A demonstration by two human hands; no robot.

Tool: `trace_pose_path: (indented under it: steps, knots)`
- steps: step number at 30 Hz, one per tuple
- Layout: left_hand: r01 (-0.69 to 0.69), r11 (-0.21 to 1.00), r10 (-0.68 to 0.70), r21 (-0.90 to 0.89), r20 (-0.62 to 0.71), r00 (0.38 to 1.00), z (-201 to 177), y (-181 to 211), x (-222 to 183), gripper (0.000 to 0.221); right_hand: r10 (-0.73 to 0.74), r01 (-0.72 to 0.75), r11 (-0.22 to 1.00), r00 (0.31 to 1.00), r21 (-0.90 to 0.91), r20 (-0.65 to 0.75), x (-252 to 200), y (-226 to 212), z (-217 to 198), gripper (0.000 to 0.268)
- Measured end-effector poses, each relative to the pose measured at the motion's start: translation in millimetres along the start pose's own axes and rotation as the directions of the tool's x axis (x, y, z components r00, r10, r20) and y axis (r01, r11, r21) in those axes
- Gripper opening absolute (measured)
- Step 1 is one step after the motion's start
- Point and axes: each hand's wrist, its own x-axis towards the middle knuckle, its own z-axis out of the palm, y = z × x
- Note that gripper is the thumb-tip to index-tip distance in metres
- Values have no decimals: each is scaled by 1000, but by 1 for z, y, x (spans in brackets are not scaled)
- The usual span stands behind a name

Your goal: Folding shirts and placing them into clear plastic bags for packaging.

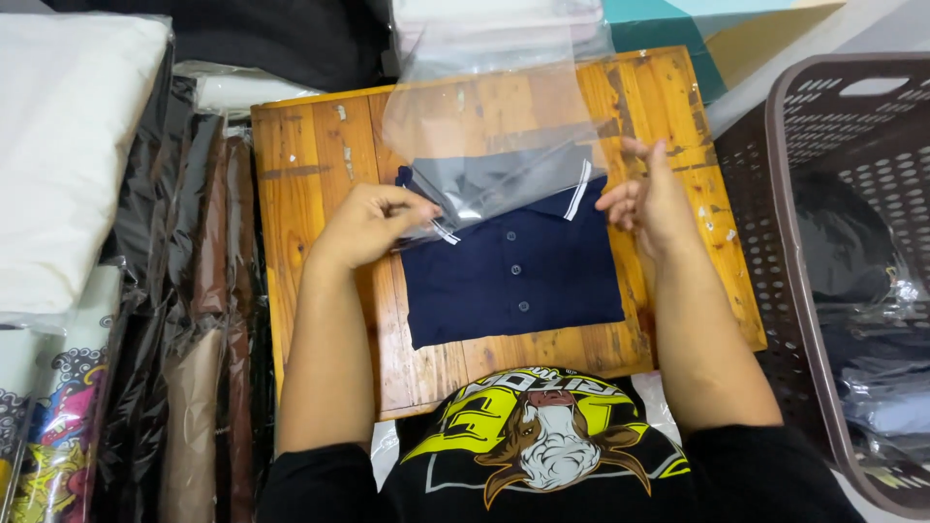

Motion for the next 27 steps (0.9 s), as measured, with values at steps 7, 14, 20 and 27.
trace_pose_path:
  steps: [7,14,20,27]
  knots:
    - [170,952,-171,256,-19,985,6,-25,-8,37,1,-1,1000,1000,0,-15,12,30,-14,60]
    - [350,814,-298,464,-183,937,23,3,-47,54,35,-26,994,996,-108,87,-69,-16,-1,39]
    - [404,894,-368,194,-196,909,31,-13,-66,54,-10,19,995,997,-102,83,-71,17,-9,60]
    - [190,975,-216,-111,-310,926,41,-30,-57,31,-104,103,992,995,-69,-9,-67,19,-1,46]
